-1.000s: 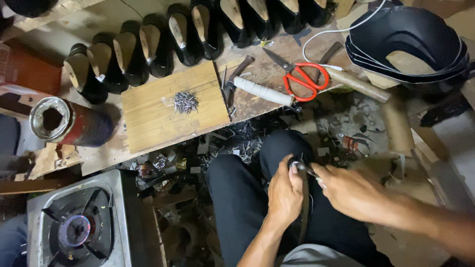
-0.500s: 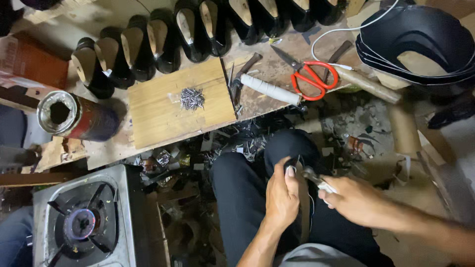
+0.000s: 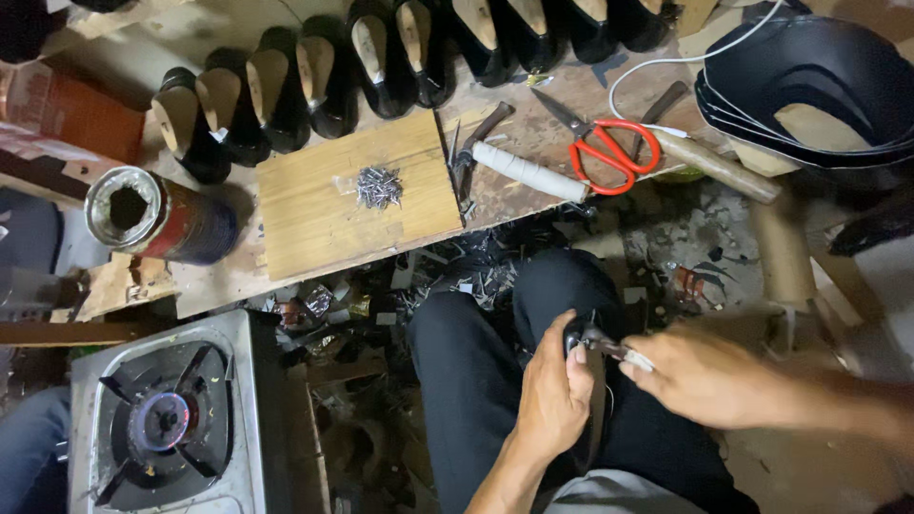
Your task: The person selects a black shoe with a wooden last from a shelf and uses a hammer to drive nails into the sole. They repeatedly tap the shoe's edge and sole, then place the finished shoe on a nearby stack and pick up another shoe to continue the process.
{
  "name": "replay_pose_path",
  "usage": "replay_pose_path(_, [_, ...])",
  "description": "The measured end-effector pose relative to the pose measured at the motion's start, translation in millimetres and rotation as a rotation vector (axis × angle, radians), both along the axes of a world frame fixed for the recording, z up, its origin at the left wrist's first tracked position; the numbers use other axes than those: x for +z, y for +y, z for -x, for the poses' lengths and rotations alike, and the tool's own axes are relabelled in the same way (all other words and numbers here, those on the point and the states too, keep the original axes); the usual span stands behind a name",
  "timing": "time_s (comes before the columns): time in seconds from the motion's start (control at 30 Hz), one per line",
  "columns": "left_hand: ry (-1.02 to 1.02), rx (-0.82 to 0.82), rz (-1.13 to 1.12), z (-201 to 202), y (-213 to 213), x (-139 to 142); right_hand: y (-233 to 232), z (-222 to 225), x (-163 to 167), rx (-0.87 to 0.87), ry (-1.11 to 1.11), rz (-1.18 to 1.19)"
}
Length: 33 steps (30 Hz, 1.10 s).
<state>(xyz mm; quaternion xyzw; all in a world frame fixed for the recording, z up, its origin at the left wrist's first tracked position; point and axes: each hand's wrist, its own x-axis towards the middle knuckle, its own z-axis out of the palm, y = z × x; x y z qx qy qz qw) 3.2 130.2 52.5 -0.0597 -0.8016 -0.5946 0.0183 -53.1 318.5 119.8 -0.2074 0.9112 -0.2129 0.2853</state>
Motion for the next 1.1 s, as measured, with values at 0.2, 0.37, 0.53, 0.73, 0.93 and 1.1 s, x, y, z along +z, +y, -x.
replay_pose_path(0.2, [0.0, -0.029, -0.039, 7, -11, -10, -9, -31, -21, -0.271, 0.036, 0.091])
replay_pose_path(0.37, [0.106, -0.12, -0.088, 20, -23, -11, -9, -29, -23, -0.252, 0.101, 0.242])
replay_pose_path(0.53, [-0.312, -0.162, -0.262, 32, -35, 2, -20, -41, -28, -0.291, 0.114, 0.182])
replay_pose_path(0.73, [-0.221, -0.143, -0.101, 35, -43, 24, -26, -47, -33, -0.297, 0.123, 0.186])
replay_pose_path(0.93, [-0.186, -0.082, 0.015, 30, -45, 27, -22, -58, -53, -0.26, 0.175, 0.289])
replay_pose_path(1.1, [-0.213, 0.015, 0.022, 27, -55, 15, 1, -85, -80, -0.245, 0.142, 0.082])
